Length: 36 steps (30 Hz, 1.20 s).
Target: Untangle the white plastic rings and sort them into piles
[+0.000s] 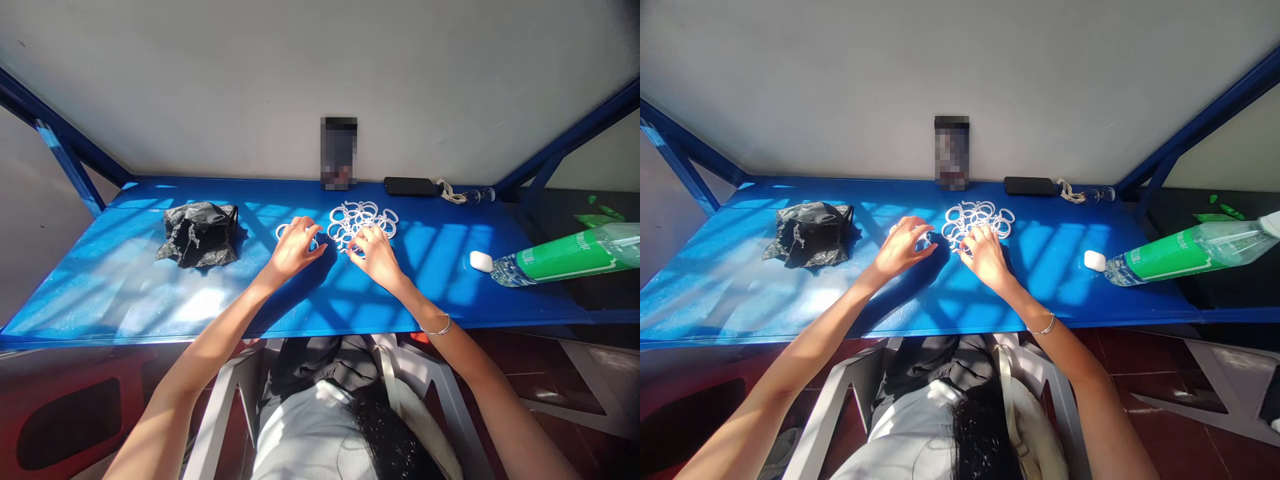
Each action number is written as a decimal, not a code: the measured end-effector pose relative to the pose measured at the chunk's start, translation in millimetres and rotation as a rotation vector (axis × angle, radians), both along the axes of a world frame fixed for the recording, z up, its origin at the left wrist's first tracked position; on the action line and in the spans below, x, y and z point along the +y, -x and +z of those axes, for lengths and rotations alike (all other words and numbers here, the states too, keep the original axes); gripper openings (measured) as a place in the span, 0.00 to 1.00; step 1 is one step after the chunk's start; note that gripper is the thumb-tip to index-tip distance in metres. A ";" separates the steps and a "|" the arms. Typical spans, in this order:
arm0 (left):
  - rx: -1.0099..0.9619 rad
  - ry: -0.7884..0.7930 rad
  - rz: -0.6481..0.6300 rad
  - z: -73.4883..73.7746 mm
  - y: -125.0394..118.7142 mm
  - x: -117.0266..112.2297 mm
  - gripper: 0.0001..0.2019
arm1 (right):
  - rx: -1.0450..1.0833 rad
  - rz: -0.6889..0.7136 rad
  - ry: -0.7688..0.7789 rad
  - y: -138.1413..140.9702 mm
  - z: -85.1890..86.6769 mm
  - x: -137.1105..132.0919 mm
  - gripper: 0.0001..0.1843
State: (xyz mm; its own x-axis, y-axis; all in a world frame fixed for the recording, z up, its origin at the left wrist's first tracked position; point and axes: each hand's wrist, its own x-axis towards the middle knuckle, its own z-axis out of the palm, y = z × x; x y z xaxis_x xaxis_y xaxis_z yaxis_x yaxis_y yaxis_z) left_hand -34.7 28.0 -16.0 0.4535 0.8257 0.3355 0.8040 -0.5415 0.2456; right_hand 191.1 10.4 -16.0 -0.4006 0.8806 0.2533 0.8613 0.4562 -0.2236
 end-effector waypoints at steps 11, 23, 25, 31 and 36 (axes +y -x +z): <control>-0.211 0.243 -0.095 16.9 -12.1 -12.7 0.23 | 0.354 0.022 0.005 3.0 1.3 -1.3 0.07; -0.701 0.535 -0.251 10.1 -27.7 -22.4 0.32 | 1.168 0.132 0.569 12.5 8.3 -8.0 0.22; -0.758 0.581 -0.246 11.0 -28.9 -22.8 0.30 | 1.161 0.135 0.579 13.4 11.4 -8.9 0.24; -0.830 0.705 -0.200 18.5 -27.7 -23.8 0.28 | 1.136 0.109 0.525 11.7 14.7 -9.3 0.26; -0.834 0.747 -0.166 22.2 -27.3 -24.5 0.26 | 1.167 0.059 0.515 7.2 17.2 -8.4 0.23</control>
